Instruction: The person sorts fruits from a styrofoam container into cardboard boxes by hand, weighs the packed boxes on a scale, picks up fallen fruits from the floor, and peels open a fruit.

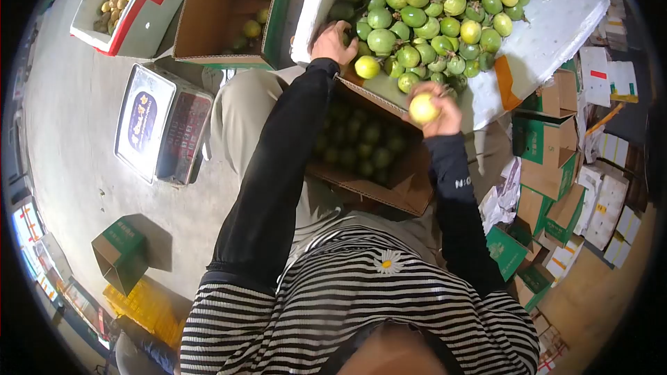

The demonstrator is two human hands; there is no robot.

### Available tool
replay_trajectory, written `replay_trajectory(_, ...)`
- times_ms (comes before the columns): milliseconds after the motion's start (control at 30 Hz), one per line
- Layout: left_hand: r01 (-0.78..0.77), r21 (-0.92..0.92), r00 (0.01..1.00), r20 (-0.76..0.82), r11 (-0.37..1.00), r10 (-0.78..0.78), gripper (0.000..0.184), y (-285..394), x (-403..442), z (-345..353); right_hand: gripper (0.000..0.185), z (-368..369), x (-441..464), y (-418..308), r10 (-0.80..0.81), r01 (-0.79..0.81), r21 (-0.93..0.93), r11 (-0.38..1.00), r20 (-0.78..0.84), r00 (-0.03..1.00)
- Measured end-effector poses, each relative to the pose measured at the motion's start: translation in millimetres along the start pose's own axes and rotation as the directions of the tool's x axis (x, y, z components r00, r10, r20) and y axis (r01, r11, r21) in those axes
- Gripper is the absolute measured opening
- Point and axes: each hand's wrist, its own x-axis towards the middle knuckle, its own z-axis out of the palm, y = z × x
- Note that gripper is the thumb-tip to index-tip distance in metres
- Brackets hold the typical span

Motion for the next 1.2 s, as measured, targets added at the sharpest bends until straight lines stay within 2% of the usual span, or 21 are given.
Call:
replay_trajectory(33, 0.002, -0.006, 1.000, 0.010, 1.000, -0.002, 0.033, -0.1, 0.1, 0.0, 0.021, -3.3, -8.0, 13.3, 0.083, -0.083, -0.005, 0.997, 0.161, 0.983)
replay_trajectory(67, 0.010, 0.004, 1.000, 0.016, 1.000, -0.010, 0.033, 0.4, -0.8, 0.0, 0.017, -7.7, -7.1, 33.6, 0.158, -0.074, -0.364, 0.928, 0.206, 0.966)
replay_trajectory(100, 0.015, 0.015, 1.000, 0.021, 1.000, -0.016, 0.033, 3.0, -0.1, -1.9, 0.014, 16.4, -14.5, 43.3, 0.190, -0.039, -0.724, 0.689, 0.128, 0.973)
replay_trajectory(133, 0.021, 0.026, 0.999, 0.025, 0.999, -0.022, 0.033, 3.9, -0.3, -2.7, 0.019, 14.4, -8.9, 73.2, 0.121, 0.281, -0.865, 0.416, 0.359, 0.925)
replay_trajectory(167, 0.014, 0.023, 1.000, 0.020, 1.000, -0.014, 0.033, 3.4, -1.4, -2.0, 0.026, 20.5, -8.8, 97.8, 0.137, 0.276, -0.952, 0.132, 0.293, 0.946)
replay_trajectory(200, 0.007, 0.020, 1.000, 0.014, 1.000, -0.007, 0.034, 3.6, -2.2, -1.7, 0.031, 27.5, 4.6, 117.3, 0.460, 0.275, -0.932, -0.237, 0.142, 0.876)
replay_trajectory(233, 0.000, 0.020, 1.000, 0.005, 1.000, 0.000, 0.034, 2.8, -1.2, -2.0, 0.040, 31.7, 10.0, 138.7, 0.512, 0.368, -0.876, -0.312, 0.172, 0.842)
replay_trajectory(300, 0.006, 0.011, 1.000, 0.009, 1.000, -0.006, 0.034, 1.1, -1.3, -1.0, 0.052, 16.0, 17.2, 222.2, 0.322, 0.329, -0.936, -0.122, 0.277, 0.906)
replay_trajectory(333, 0.009, 0.006, 1.000, 0.011, 1.000, -0.009, 0.034, 0.0, -1.0, -0.2, 0.052, 15.9, 20.2, 243.5, 0.283, 0.337, -0.936, -0.106, 0.296, 0.912)
replay_trajectory(600, 0.068, 0.029, 0.997, 0.037, 0.997, -0.069, 0.033, 3.4, -1.7, -0.7, 0.054, 15.6, 29.5, 256.3, 0.351, 0.355, -0.928, -0.110, 0.298, 0.888)
replay_trajectory(1033, 0.021, 0.043, 0.999, 0.024, 0.999, -0.022, 0.034, 4.9, -2.4, -2.3, 0.058, -4.3, 30.1, 230.9, 0.440, 0.321, -0.943, -0.090, 0.252, 0.862)
replay_trajectory(1133, 0.031, 0.048, 1.000, -0.003, 0.998, -0.031, 0.033, 5.9, -3.2, -1.1, 0.059, -12.7, 27.2, 209.0, 0.422, 0.264, -0.964, 0.016, 0.246, 0.872)
replay_trajectory(1200, 0.045, 0.036, 0.999, -0.012, 0.998, -0.045, 0.033, 9.7, -3.7, -3.3, 0.059, -26.4, 13.4, 180.3, 0.390, 0.164, -0.959, 0.233, 0.246, 0.887)
